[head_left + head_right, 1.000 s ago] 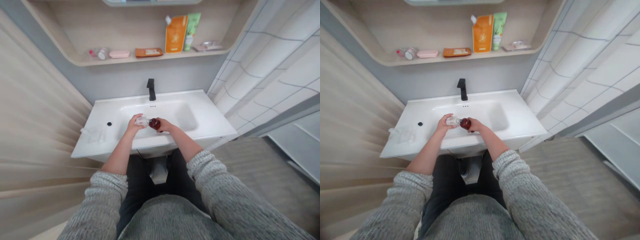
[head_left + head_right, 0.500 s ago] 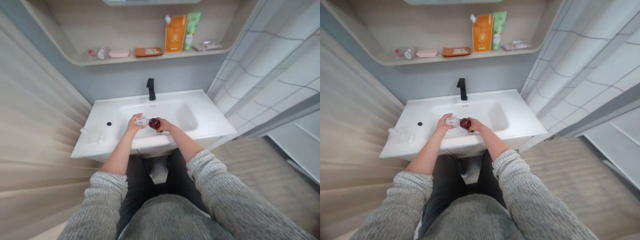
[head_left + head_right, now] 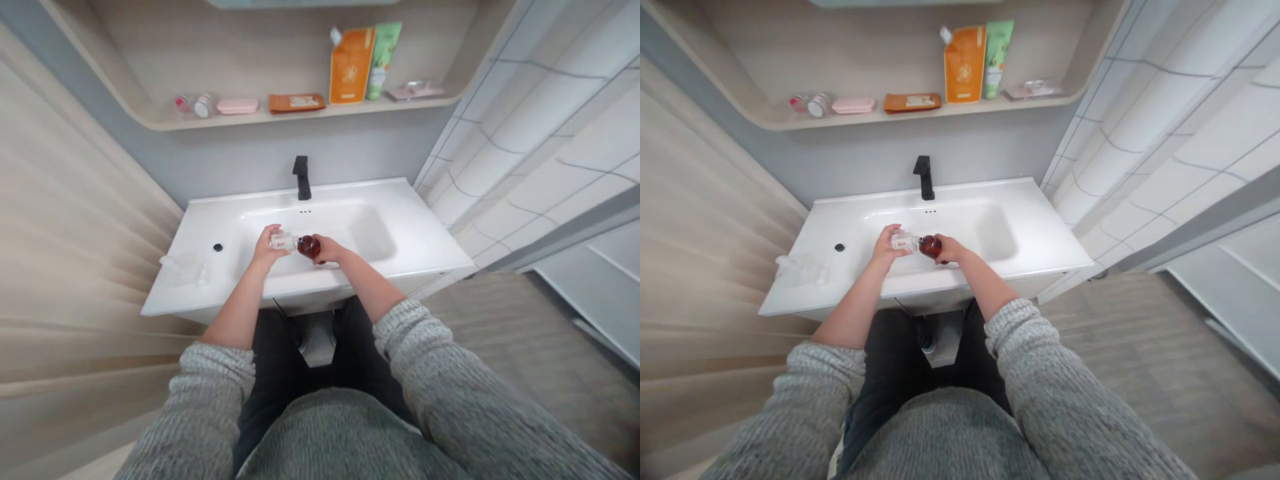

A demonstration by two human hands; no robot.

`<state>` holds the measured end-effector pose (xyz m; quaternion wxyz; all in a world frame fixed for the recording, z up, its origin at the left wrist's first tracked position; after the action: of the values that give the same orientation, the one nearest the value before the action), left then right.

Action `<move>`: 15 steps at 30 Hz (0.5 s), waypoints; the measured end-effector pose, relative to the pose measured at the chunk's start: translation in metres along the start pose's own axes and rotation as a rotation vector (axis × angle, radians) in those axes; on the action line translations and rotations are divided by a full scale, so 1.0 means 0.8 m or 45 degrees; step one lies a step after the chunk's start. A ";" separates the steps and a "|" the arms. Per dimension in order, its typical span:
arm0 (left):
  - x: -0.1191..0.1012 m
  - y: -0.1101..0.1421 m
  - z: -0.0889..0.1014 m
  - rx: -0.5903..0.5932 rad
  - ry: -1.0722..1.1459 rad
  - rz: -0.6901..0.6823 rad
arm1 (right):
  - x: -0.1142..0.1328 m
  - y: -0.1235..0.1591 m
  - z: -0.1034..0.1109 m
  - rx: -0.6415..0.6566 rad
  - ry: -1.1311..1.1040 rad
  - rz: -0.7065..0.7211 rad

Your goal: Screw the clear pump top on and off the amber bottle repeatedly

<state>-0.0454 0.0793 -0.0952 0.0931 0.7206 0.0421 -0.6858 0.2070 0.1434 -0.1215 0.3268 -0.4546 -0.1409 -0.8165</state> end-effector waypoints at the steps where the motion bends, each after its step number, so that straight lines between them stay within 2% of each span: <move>1: 0.000 0.000 0.000 -0.005 -0.002 -0.003 | 0.000 0.000 0.000 0.004 0.002 -0.006; 6: -0.003 0.002 -0.002 -0.021 0.021 -0.010 | 0.000 -0.001 0.002 -0.009 0.089 0.007; 15: -0.004 0.001 -0.001 -0.026 0.030 -0.004 | 0.001 0.000 0.001 0.005 0.015 -0.028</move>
<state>-0.0444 0.0789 -0.0922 0.0988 0.7276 0.0513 -0.6769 0.2071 0.1438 -0.1207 0.3195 -0.4475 -0.1455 -0.8225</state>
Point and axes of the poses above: each hand's wrist, its own y-axis away from the middle knuckle, its own z-axis out of the back of the hand, x = y × z, the point moved 3 cm from there along -y, towards the middle knuckle, and after that the axes turned 14 degrees about z, right-handed, at the moved point
